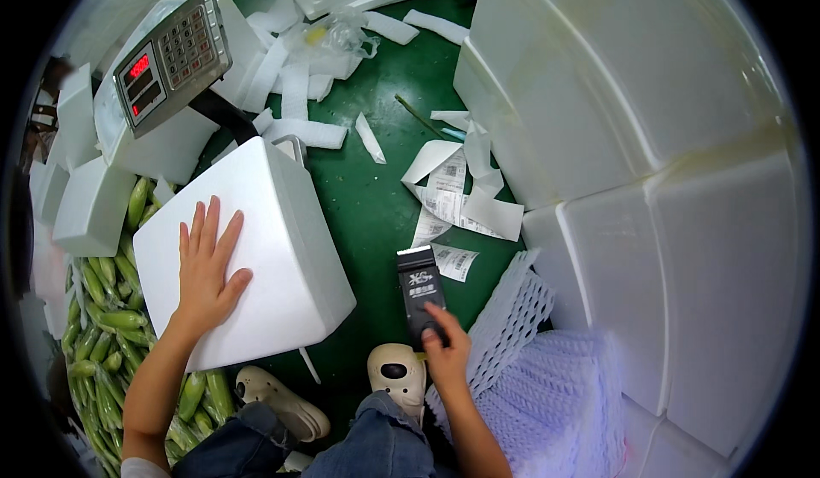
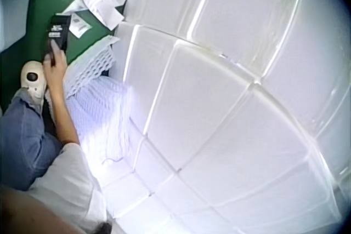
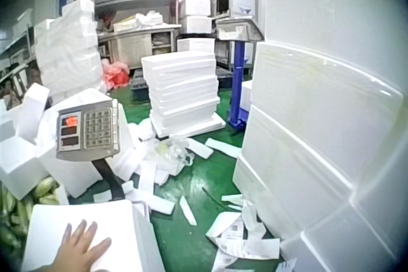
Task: The person places protective mesh sleeves onto individual ears of corn and arranges them into a white foam box. They then add a cold pack, close the box, secure it with tape, and apply a label.
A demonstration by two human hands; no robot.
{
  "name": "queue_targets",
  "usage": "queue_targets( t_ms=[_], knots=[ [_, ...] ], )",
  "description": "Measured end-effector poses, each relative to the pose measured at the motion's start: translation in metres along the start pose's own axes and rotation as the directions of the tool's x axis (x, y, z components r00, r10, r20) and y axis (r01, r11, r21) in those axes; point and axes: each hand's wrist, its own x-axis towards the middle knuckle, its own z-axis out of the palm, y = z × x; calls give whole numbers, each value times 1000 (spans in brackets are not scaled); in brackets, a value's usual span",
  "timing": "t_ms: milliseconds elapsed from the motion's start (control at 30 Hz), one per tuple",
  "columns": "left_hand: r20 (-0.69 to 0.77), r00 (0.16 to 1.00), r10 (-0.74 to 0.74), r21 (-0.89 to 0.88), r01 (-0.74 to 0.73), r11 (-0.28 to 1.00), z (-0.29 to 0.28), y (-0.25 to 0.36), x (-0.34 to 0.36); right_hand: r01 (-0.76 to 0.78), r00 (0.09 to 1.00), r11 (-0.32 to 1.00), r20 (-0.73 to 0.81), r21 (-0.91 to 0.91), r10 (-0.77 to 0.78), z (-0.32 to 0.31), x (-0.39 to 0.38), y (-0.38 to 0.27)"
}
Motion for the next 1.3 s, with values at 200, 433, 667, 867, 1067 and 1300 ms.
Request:
queue_targets(
  t_ms=[200, 433, 667, 867, 1067, 1300],
  knots=[
    [-37, 999, 20, -39, -21, 999, 3, -2, 2, -454, 734, 175, 255, 873, 630, 7, 74, -56],
    [-211, 886, 412, 176, -380, 908, 8, -13, -14, -624, 571, -160, 586, 765, 575, 14, 127, -68],
    [229, 932, 282, -84, -269, 959, -13, 53, -30, -702, 565, -111, 645, 703, 515, 34, 171, -60],
    [235, 940, 249, -114, -227, 967, -9, 58, -32, -774, 602, 88, 685, 627, 410, 70, 214, -76],
    [225, 935, 274, -151, -244, 958, -8, 57, -30, -847, 531, 155, 794, 509, 297, 81, 249, -70],
    [239, 942, 237, -176, -198, 964, -6, 52, -33, -466, 459, 874, 882, 138, 105, 77, 291, -93]
  ],
)
